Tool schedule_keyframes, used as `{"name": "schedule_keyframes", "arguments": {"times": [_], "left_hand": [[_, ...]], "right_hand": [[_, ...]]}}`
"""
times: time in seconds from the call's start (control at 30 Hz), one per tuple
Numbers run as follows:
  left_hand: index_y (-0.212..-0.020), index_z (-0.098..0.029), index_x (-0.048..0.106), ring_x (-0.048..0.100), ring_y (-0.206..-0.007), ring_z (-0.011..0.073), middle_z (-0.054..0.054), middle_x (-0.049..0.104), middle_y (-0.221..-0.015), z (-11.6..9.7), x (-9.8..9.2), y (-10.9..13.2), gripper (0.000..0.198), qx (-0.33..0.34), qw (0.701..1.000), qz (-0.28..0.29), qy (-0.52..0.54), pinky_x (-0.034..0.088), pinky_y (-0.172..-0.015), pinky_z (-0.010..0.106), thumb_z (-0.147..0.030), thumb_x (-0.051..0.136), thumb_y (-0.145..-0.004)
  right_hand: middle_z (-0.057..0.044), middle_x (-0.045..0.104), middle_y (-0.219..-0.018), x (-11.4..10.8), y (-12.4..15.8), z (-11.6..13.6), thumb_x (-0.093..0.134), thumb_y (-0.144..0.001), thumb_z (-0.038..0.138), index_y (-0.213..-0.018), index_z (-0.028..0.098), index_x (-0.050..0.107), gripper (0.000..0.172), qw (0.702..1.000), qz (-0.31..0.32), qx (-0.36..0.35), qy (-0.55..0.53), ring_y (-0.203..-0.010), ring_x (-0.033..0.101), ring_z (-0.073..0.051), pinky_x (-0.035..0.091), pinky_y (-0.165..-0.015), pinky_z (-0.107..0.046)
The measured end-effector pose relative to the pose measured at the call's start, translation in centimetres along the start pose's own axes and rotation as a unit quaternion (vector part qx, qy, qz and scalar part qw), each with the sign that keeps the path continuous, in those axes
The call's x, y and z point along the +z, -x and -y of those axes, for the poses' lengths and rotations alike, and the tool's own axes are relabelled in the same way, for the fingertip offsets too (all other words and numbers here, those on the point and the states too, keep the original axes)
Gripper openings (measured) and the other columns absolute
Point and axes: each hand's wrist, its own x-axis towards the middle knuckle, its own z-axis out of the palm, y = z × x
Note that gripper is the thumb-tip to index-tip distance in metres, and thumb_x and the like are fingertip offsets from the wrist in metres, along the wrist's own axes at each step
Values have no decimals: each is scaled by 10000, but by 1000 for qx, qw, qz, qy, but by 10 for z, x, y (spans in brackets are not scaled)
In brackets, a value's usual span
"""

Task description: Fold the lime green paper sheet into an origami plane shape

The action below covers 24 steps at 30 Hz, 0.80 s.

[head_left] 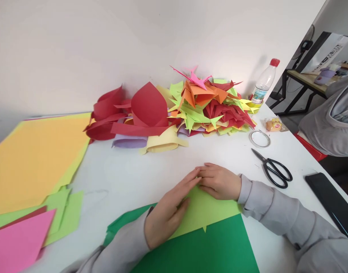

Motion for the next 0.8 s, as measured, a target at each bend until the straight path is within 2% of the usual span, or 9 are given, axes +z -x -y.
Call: {"name": "schedule_keyframes", "arguments": {"times": [0.07,0.13,0.2,0.37,0.47,0.63,0.8], "left_hand": [[-1481,-274,233,306,-1392,230,51,285,-1541,1,2,3,607,29,997,6,-77,309,-1143,435,-64,316,-918],[-1507,-269,62,302,-1393,227,63,257,-1550,3,3,5,691,30,990,-17,-133,334,-1134,412,-38,314,-907],[-1505,-271,-16,319,-1385,216,66,268,-1546,6,6,6,743,35,983,-26,-177,351,-1127,391,-6,305,-889],[-1502,-205,-44,342,-1374,219,128,363,-1494,15,10,7,846,108,954,1,-280,419,-1081,397,94,277,-780],[-1504,-203,-30,323,-1380,242,137,407,-1465,17,9,6,854,138,936,28,-322,432,-1067,433,106,283,-771],[-1509,-198,17,331,-1375,266,150,439,-1439,16,6,6,835,154,930,38,-331,446,-1050,460,88,302,-777],[-1504,-206,135,305,-1390,270,135,428,-1453,21,2,6,753,160,939,49,-301,418,-1068,487,34,330,-816]], "right_hand": [[-88,685,-1122,0,1,-2,472,-924,224,-959,152,664,208,1000,-3,7,-21,-1175,558,-202,402,-1037,-379],[-84,673,-1155,2,1,-3,487,-922,238,-969,155,658,196,999,-7,13,-37,-1183,555,-202,402,-1042,-381],[-84,672,-1159,4,2,-4,496,-924,248,-970,151,656,193,999,-16,12,-44,-1181,559,-204,404,-1041,-384],[-93,713,-1029,8,4,-7,520,-916,306,-910,144,669,220,998,-67,7,-16,-1119,592,-214,403,-1037,-381],[-103,713,-1021,8,6,-8,544,-903,379,-940,139,677,277,995,-95,17,17,-1104,588,-240,399,-1029,-421],[-110,705,-1048,3,7,-10,536,-899,468,-1019,137,675,378,995,-77,34,61,-1125,562,-274,392,-994,-475],[-114,693,-1090,1,8,-11,500,-914,498,-1059,136,667,425,995,-56,23,77,-1134,554,-268,385,-985,-471]]}}
